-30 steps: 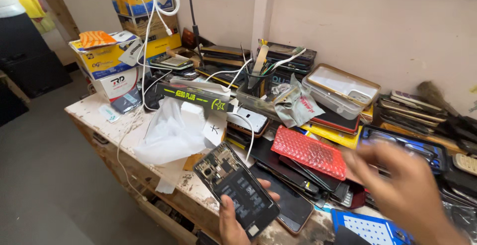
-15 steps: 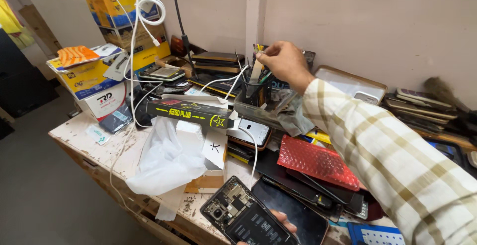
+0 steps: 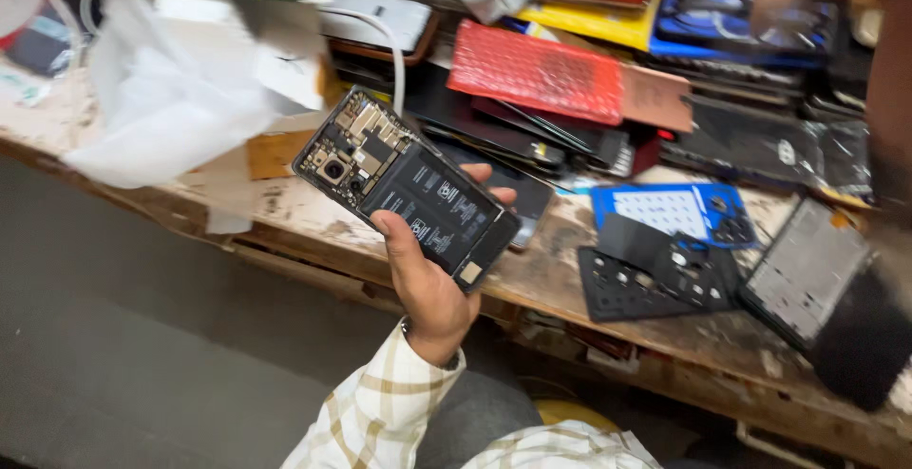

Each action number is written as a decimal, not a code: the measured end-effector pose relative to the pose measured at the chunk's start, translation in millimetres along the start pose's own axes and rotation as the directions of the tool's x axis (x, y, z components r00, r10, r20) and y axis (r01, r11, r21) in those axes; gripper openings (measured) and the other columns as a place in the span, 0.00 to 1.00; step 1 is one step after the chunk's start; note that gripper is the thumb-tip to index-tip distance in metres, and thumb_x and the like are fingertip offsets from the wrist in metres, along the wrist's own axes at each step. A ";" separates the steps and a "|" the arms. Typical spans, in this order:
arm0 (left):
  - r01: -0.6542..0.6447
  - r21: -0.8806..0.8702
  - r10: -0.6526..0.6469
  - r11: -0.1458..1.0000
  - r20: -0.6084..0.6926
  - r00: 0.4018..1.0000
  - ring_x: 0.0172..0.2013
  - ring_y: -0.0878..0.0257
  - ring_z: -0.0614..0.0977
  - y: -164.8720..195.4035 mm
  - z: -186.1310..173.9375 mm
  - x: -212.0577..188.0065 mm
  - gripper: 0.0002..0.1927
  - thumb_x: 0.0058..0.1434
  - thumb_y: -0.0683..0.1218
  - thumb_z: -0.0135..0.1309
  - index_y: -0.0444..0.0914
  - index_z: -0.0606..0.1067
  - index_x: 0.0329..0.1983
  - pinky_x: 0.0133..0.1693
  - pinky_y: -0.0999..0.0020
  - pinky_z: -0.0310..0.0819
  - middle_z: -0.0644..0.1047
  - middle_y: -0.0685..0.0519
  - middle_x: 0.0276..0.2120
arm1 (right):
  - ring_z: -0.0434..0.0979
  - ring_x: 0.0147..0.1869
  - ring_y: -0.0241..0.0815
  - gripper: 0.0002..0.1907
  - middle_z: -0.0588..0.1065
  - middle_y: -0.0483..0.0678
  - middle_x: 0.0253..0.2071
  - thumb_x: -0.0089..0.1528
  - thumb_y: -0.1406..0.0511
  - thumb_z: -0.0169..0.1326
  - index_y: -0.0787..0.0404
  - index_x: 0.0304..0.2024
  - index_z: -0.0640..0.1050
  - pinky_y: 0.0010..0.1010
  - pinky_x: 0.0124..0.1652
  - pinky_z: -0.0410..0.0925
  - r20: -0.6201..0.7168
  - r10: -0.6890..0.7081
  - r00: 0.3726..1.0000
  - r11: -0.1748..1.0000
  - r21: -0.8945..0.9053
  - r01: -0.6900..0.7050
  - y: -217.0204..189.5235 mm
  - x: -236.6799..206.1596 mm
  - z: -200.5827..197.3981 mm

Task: The person disassembles a mobile phone on a workbench, using a prying tool to detach components and handling various internal parts and screens.

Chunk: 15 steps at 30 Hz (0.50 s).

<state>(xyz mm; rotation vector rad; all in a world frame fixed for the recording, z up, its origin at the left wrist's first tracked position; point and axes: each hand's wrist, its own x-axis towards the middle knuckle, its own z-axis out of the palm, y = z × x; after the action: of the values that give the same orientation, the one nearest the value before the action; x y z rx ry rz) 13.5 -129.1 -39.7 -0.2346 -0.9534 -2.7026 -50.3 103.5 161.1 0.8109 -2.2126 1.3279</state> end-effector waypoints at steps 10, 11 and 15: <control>0.352 -0.078 -0.337 0.933 0.156 0.928 0.50 0.49 0.82 -40.8 106.2 -49.2 0.43 0.72 0.72 0.26 0.33 0.65 0.66 0.54 0.50 0.79 0.75 0.39 0.54 | 0.77 0.37 0.33 0.08 0.79 0.49 0.36 0.64 0.75 0.58 0.68 0.45 0.80 0.21 0.37 0.69 -0.246 0.592 0.768 0.806 0.193 -0.559 -26.0 -216.2 -12.9; 0.361 -0.085 -0.341 0.929 0.182 0.922 0.50 0.50 0.82 -43.9 110.0 -52.5 0.43 0.72 0.73 0.26 0.33 0.65 0.67 0.54 0.51 0.79 0.75 0.39 0.54 | 0.80 0.38 0.32 0.07 0.79 0.48 0.35 0.63 0.74 0.58 0.67 0.45 0.80 0.21 0.39 0.72 -0.250 0.561 0.789 0.827 0.194 -0.527 -25.3 -220.1 -13.8; 0.379 -0.076 -0.350 0.922 0.251 0.902 0.52 0.51 0.82 -50.5 117.9 -61.6 0.45 0.71 0.74 0.27 0.32 0.65 0.67 0.57 0.51 0.79 0.75 0.40 0.55 | 0.79 0.36 0.32 0.06 0.79 0.47 0.35 0.63 0.74 0.59 0.68 0.42 0.81 0.20 0.37 0.71 -0.267 0.479 0.836 0.862 -0.037 -0.506 -31.6 -219.5 -16.9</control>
<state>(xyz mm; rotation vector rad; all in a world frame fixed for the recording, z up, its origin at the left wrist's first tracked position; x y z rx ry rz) 64.4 -4.7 6.7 -0.4479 -0.9770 -3.1404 133.4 163.9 51.3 0.0079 -2.3417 1.4223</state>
